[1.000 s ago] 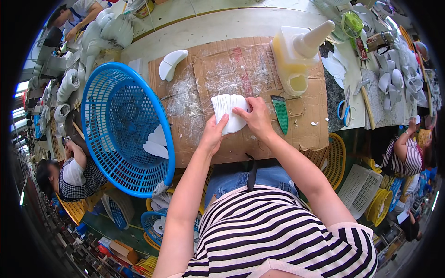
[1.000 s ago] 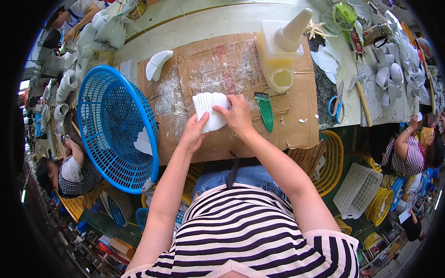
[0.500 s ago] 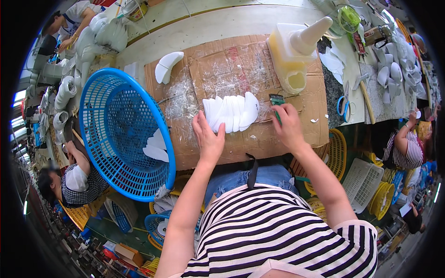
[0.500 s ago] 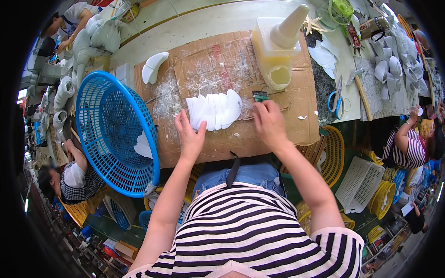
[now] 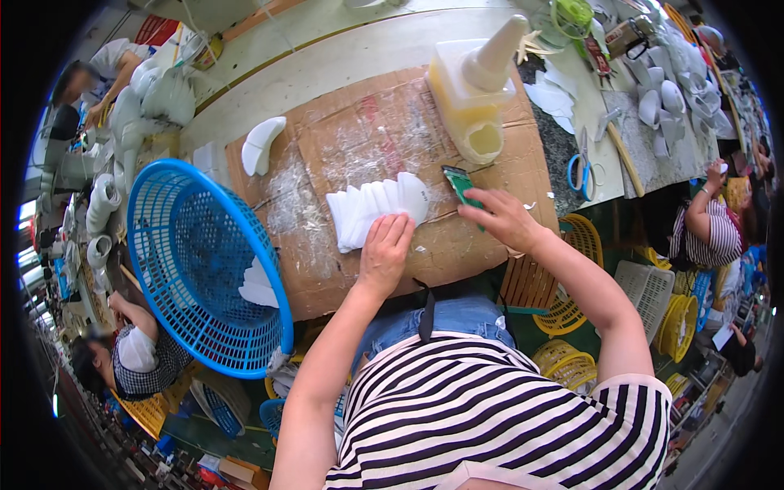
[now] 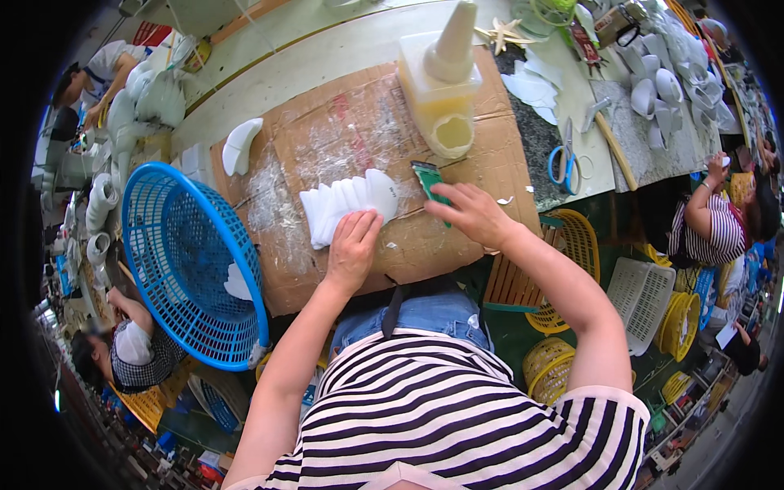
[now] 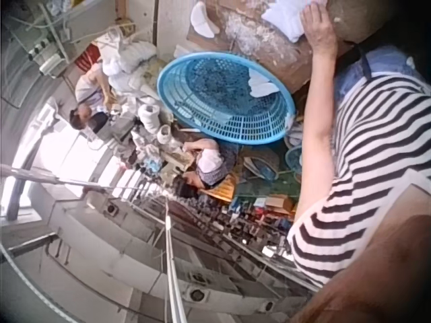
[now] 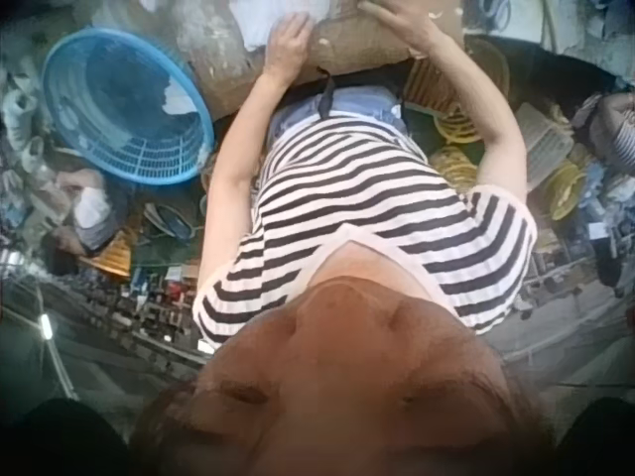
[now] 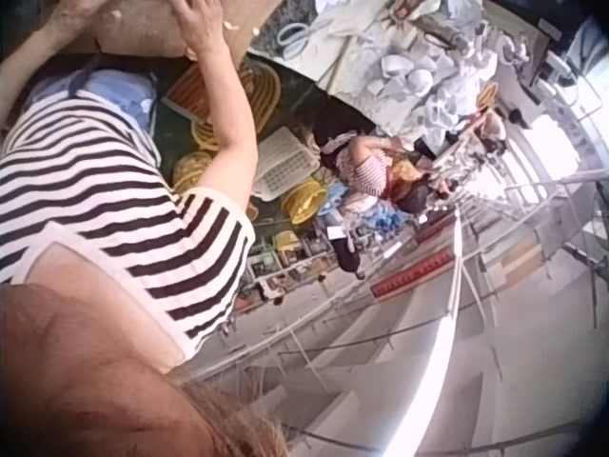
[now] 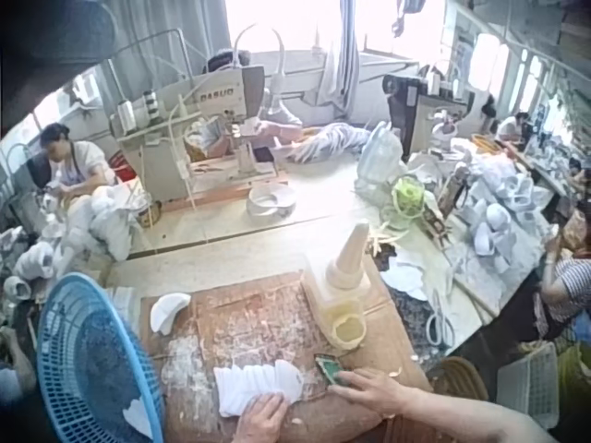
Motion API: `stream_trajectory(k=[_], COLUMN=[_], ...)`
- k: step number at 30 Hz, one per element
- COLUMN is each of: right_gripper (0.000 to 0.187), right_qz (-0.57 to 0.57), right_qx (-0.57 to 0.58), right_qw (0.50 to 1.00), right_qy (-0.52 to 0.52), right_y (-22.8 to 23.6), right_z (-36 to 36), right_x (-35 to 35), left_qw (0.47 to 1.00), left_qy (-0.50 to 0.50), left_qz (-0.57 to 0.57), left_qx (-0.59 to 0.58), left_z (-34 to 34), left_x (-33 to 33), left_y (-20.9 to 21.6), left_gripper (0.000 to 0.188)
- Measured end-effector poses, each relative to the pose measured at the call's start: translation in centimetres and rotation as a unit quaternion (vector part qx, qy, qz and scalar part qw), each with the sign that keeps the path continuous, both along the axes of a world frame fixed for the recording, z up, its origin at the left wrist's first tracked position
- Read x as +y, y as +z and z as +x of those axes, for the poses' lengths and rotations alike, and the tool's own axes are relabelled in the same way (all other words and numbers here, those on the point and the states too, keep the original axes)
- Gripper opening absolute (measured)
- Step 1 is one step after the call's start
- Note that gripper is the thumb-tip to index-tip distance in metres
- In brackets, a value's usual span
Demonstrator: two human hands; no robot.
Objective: Applying adhesive to white shoe components using a brush and then organizing them.
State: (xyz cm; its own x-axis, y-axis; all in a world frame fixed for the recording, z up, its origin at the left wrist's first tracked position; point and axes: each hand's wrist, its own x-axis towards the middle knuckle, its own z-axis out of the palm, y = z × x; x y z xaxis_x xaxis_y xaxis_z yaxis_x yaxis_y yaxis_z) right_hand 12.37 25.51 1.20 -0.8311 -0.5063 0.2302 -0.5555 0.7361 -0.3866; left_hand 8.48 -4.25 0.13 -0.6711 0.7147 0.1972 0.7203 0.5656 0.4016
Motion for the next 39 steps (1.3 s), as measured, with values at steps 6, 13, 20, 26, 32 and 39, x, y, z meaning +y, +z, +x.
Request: stream_trajectory(k=[6, 13, 20, 26, 32, 39], right_gripper=[0.014, 0.011, 0.012, 0.017, 0.023, 0.037], right_qz=[-0.299, -0.273, -0.458, -0.260, -0.294, -0.273], right_qx=[0.045, 0.041, -0.240, -0.066, -0.022, -0.061], right_qw=[0.896, 0.895, 0.780, 0.948, 0.936, 0.946], right_qy=[-0.324, -0.350, -0.353, -0.174, -0.193, -0.162], right_y=[5.3, 3.5, 3.9, 0.3, 0.9, 0.6], right_z=[-3.3, -4.4, -3.5, -3.3, -3.0, -0.3], right_x=[-1.8, 1.7, -2.1, -7.2, -7.3, -7.7], left_qw=[1.000, 1.000, 1.000, 1.000, 0.986, 0.947], left_qy=[-0.006, -0.013, -0.008, -0.003, 0.128, 0.211], left_qz=[-0.001, 0.012, 0.019, 0.025, 0.093, 0.159], left_qx=[-0.015, 0.012, 0.012, 0.002, -0.056, -0.184], left_z=[-0.2, -0.5, -0.3, -0.3, -0.5, -5.7], left_x=[-0.1, 0.2, 0.4, -0.1, -0.7, -0.1], left_y=[0.0, 0.0, -0.5, -0.3, 1.9, 2.3], left_gripper=[0.039, 0.037, 0.037, 0.032, 0.018, 0.010])
